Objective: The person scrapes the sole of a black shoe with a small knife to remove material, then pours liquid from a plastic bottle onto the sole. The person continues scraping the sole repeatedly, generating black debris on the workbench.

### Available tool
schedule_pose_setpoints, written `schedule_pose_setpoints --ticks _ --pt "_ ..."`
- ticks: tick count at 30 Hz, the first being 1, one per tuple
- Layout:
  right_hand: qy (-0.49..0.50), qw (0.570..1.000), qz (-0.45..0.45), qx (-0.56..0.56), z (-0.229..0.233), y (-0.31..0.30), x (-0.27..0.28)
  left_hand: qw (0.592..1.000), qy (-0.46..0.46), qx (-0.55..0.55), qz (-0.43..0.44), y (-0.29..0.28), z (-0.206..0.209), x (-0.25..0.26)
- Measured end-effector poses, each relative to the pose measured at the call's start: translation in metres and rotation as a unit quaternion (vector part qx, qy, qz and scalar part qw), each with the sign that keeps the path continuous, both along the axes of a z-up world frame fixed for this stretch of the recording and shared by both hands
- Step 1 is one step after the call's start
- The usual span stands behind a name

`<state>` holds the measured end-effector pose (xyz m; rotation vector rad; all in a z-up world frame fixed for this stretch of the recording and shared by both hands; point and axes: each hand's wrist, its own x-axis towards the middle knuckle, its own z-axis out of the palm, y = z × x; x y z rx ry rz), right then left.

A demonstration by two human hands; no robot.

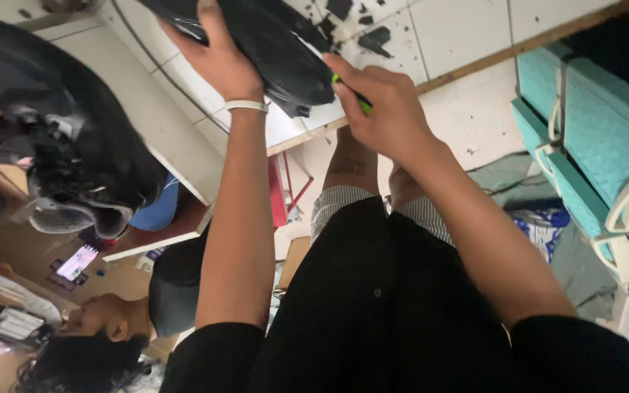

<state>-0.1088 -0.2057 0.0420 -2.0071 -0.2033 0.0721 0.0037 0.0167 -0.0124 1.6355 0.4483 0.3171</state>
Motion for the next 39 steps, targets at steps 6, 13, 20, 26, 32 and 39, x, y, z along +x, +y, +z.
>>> schedule_pose_setpoints --ticks 6,13,20,26,32,39 --pt "0.187 0.981 -0.048 -0.015 0.032 0.011 0.007 0.999 -0.003 -0.051 0.017 -0.006 0.000 0.008" --pt "0.053 0.998 -0.041 -0.021 0.018 0.022 0.003 0.998 -0.003 0.027 0.048 0.009 -0.005 0.010" --pt "0.068 0.997 -0.030 -0.027 0.014 0.022 0.013 0.997 0.020 0.056 0.043 -0.002 0.010 0.008" --pt "0.040 0.995 -0.029 -0.086 -0.002 0.025 0.027 0.979 0.125 0.028 0.156 0.007 -0.020 0.020" --pt "0.213 0.969 -0.096 0.084 0.042 0.039 0.045 0.996 0.037 0.032 0.072 -0.004 0.016 0.017" --pt "0.128 0.983 0.025 -0.129 0.041 0.017 0.047 0.994 0.049 0.032 0.097 0.001 -0.007 0.026"
